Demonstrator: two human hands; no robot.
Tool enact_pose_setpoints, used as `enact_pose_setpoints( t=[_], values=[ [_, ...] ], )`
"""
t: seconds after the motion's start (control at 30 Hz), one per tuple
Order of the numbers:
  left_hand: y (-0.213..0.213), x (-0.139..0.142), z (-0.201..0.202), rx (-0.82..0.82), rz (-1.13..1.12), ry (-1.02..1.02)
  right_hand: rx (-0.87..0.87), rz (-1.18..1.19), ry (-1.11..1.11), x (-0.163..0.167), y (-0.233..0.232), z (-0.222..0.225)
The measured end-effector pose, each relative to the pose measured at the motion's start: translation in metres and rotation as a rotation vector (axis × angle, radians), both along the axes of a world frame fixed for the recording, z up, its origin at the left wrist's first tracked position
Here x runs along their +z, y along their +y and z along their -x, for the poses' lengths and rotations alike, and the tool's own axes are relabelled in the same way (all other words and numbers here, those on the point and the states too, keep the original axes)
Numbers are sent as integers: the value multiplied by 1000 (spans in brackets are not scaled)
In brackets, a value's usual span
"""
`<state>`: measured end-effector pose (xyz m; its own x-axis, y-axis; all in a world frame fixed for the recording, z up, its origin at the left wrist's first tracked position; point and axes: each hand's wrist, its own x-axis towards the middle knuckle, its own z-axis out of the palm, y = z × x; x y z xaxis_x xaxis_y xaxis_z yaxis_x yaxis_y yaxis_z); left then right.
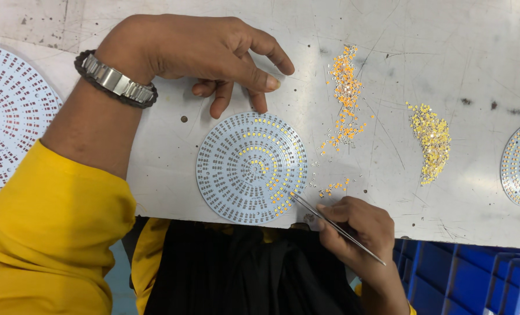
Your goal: The person uses tweezers to pick up small yellow LED components from a pile on the table and places them one by one into designated spots on a circular LED board. The person occasionally adjusts the board's position and continues placing LEDs until the clip ends.
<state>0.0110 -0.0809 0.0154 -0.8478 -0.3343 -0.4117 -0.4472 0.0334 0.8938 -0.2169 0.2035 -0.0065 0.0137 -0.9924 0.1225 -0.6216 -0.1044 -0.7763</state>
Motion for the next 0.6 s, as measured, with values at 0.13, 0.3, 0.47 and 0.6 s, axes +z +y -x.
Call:
enact_pose_setpoints(
  t=[0.13,0.3,0.47,0.6],
  values=[
    [0,0,-1,13,-16,-8,49,37,73,-2,-6,-4],
    [0,0,0,17,10,-21,64,36,29,-5,-6,-4],
    [-1,1,0,-17,-4,9,-13,40,23,-5,5,13],
    [0,1,1,-4,16,-23,-209,40,45,-5,18,35]
  ],
)
